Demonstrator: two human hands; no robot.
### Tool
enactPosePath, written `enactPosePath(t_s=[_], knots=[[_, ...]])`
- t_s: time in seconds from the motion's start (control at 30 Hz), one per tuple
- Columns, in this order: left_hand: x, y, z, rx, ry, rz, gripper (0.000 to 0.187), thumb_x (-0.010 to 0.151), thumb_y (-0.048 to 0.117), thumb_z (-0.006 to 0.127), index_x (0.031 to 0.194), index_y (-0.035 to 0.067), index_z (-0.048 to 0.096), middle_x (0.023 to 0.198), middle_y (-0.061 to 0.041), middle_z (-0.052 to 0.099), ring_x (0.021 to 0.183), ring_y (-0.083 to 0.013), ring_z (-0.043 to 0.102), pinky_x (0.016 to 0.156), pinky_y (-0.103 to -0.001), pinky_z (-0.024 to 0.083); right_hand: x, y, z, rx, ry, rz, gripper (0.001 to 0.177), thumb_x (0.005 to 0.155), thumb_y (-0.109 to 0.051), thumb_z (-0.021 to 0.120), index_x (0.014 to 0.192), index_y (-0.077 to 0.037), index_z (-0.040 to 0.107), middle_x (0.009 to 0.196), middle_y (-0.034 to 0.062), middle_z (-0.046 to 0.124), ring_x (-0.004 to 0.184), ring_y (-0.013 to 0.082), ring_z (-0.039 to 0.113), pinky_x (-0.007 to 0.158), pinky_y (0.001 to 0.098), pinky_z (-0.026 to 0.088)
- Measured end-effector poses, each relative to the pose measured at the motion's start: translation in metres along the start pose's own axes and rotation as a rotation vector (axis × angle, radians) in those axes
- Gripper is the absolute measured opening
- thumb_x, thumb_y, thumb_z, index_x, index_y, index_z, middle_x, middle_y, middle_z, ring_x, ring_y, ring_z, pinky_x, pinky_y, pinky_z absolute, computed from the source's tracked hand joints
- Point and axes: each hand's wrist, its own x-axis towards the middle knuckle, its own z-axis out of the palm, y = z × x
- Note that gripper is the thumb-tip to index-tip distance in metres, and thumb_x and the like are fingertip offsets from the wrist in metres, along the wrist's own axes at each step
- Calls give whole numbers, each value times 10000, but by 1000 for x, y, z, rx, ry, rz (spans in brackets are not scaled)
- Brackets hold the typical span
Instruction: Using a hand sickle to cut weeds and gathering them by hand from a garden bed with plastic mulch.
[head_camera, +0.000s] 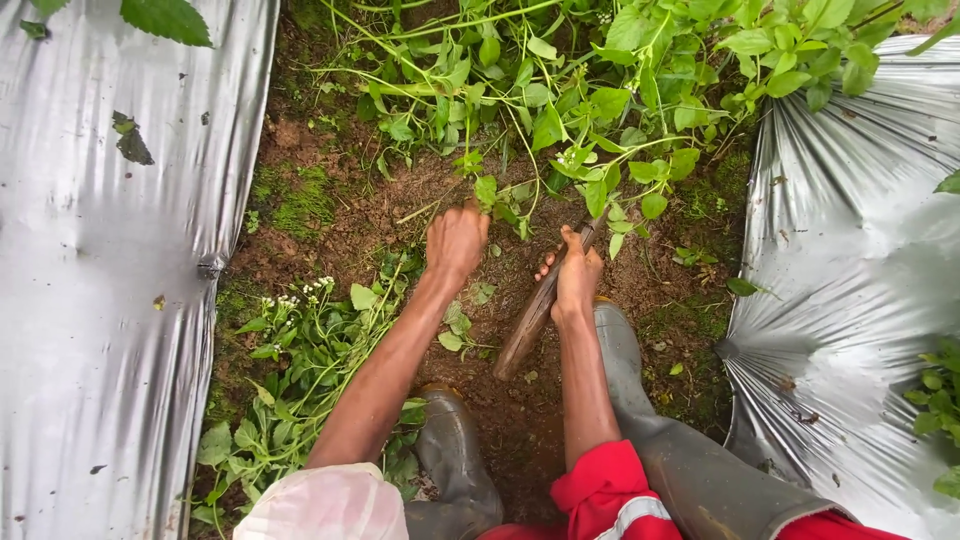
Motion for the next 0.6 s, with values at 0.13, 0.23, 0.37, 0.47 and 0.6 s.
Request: enactPosePath(t_s=[0.13,0.23,0.37,0.47,0.6], knots=[[-5,14,15,44,-77,156,434,1093,335,402,1208,19,677,879,-141,707,512,-165,601,527,-346,542,-6,3,1,-39,-22,-20,229,945,-298,613,877,-110,502,568,17,514,424,131,541,438,301,539],[-16,37,10,163,-101,227,397,1057,229,473,1332,-18,618,1038,-215,726,577,-172,657,529,-361,567,1,10,-6,-42,-27,-29,218,958,-283,604,878,-107,503,566,18,515,419,134,546,432,307,543],[-1,28,50,381,-36,393,357,1039,99,530,1380,29,608,1147,-190,688,733,-180,691,512,-269,525,-1,3,-10,-49,-24,-37,215,978,-290,595,895,-114,504,577,11,517,421,127,547,432,299,546],[6,25,64,425,-35,450,341,1020,27,509,1332,55,642,1165,-163,679,794,-169,702,527,-245,531,2,0,-12,-24,-16,-27,217,969,-283,592,895,-107,488,580,16,502,427,133,540,440,304,538],[-5,44,25,150,-99,261,331,1029,0,434,1292,-17,634,1170,-255,686,739,-216,735,555,-352,609,2,-1,-12,-25,-26,-29,203,962,-278,593,886,-115,499,578,11,508,424,126,544,433,298,535]])
